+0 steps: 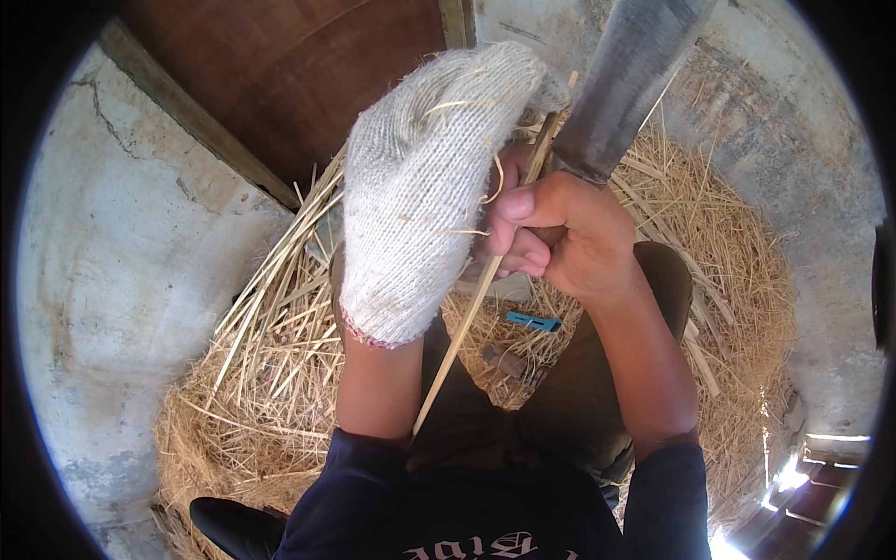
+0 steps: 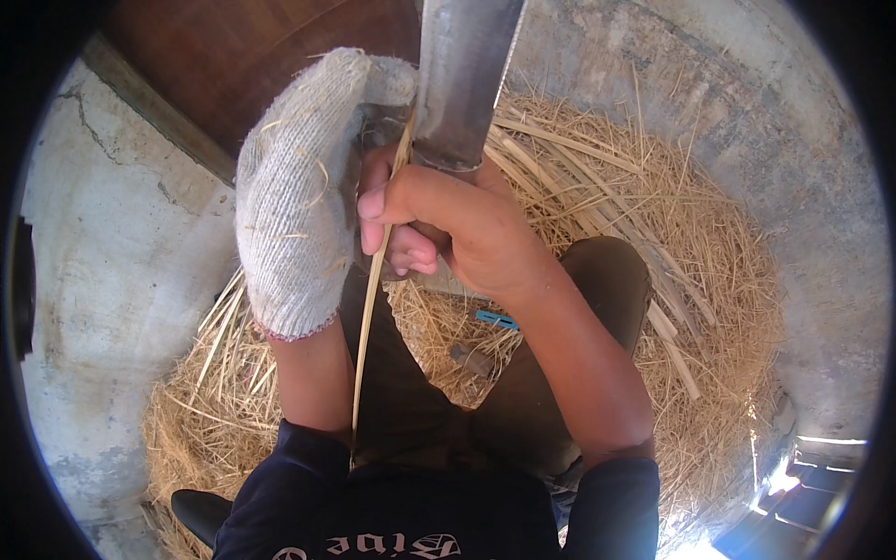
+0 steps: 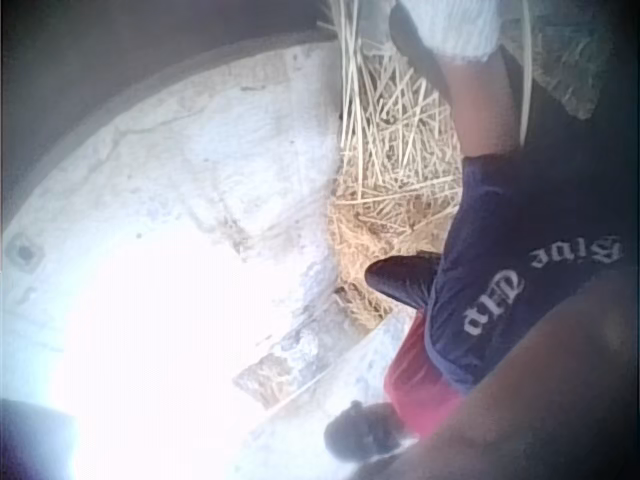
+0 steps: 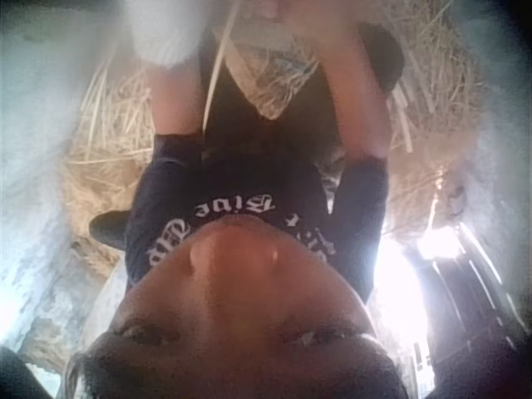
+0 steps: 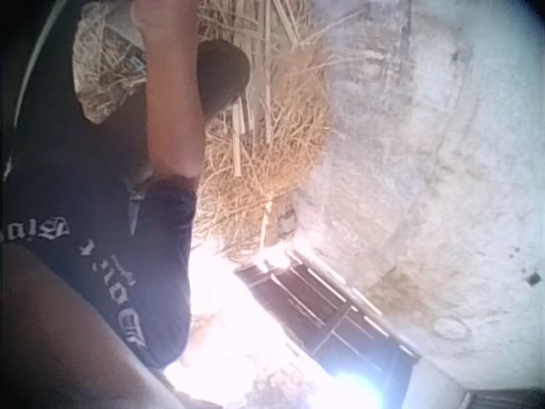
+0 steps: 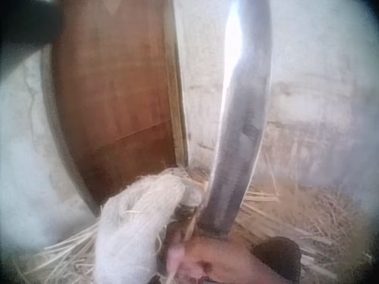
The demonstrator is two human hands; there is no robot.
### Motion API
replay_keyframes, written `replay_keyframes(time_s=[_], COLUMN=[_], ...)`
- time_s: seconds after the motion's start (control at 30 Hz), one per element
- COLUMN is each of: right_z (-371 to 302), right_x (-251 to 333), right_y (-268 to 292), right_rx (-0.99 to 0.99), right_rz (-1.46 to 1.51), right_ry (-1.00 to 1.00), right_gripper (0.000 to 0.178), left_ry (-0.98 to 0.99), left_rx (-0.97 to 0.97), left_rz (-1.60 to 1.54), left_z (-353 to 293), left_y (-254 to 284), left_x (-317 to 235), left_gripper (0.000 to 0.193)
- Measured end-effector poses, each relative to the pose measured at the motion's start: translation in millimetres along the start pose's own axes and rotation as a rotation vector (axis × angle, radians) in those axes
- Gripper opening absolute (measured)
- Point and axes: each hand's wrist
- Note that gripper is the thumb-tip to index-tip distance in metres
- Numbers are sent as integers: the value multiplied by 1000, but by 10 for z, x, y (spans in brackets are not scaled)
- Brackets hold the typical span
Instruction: The person sits cross-legged on a straw-covered floor and uses a large knife to split long bamboo sticks into thin strips. They hold the bamboo with a gloved left hand and repeatedly strike it with the knife in their right hand to separate the fibers.
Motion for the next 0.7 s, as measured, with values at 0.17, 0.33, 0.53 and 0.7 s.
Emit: replay_keyframes(time_s=[0.17,0.33,0.53,0.7], right_z=[9,3,-2,0], right_x=[-5,-5,-3,-8], right_y=[3,9,-27,-18], right_rx=[-2,-13,-37,-32], right_rz=[9,-3,-25,-35], right_ry=[0,-4,-16,-11], right_gripper=[12,12,13,15], left_ry=[12,12,20,24], left_rx=[-2,3,-4,-6], left_rz=[4,-2,4,1], left_z=[0,-3,-9,-6], left_y=[2,-8,2,-10], left_x=[11,14,9,-8], left_gripper=[38,37,35,33])
Point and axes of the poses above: each hand's wrist, its own z-axis towards the middle knuckle, its own y-axis out of the back of the hand, x = y × z, and after that the axes turned 11 degrees about z, right-handed
